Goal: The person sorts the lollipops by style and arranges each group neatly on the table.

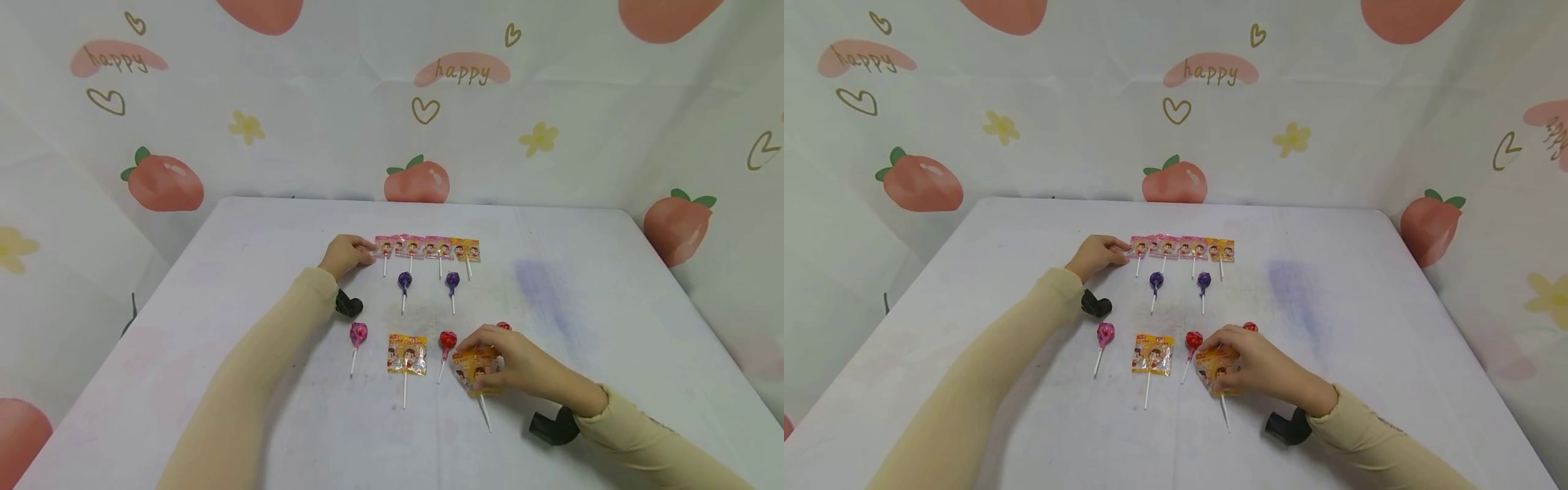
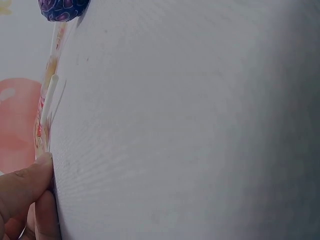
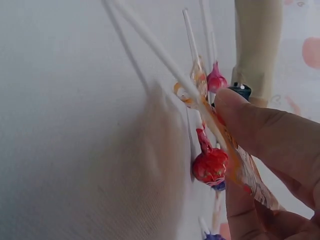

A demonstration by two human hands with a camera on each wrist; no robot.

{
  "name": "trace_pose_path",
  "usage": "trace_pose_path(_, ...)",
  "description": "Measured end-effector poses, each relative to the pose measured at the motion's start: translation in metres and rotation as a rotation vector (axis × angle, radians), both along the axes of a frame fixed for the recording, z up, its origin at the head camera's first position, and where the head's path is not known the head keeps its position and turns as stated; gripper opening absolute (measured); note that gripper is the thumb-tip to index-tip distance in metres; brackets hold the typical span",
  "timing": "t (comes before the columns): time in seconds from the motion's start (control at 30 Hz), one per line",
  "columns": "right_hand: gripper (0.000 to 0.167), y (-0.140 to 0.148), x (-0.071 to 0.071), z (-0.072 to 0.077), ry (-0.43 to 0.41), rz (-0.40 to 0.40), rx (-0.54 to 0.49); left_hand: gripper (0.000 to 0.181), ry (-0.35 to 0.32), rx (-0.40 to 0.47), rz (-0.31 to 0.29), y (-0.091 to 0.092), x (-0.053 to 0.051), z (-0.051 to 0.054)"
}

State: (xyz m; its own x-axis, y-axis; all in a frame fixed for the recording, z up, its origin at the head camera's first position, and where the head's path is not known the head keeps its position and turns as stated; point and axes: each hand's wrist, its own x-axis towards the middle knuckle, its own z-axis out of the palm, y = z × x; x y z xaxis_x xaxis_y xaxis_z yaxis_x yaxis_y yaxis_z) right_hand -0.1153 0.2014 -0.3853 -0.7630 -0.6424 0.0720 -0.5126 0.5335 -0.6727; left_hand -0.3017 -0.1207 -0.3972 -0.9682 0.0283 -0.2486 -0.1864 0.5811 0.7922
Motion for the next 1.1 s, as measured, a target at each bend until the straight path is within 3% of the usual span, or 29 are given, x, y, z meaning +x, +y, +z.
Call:
trace_pose_path(0.4, 0.040, -0.001, 0.000, 0.001, -0.181, -0.042, -0.051, 0.027, 0.008, 0.000, -0.004, 0.001, 0.001, 0.001)
trace_pose_path(0.63, 0.036, -0.003, 0.000, 0.008, -0.163, -0.053, -0.058, 0.026, 0.010, 0.010, 0.001, 0.000, 0.001, 0.001)
trace_pose_path(0.8, 0.040, -0.003, -0.004, 0.022, -0.197, -0.075, -0.131, 0.026, 0.008, -0.003, -0.002, 0.000, 0.001, 0.001)
trace_pose_path(0.93, 0.043, 0.001, -0.011, 0.039, -0.203, -0.136, -0.185, 0.026, 0.009, -0.001, -0.005, -0.001, 0.001, 0.000)
trace_pose_path(1.1, 0.043, 0.008, -0.026, 0.066, -0.126, -0.219, -0.251, 0.027, 0.019, 0.008, -0.009, -0.001, -0.001, -0.002)
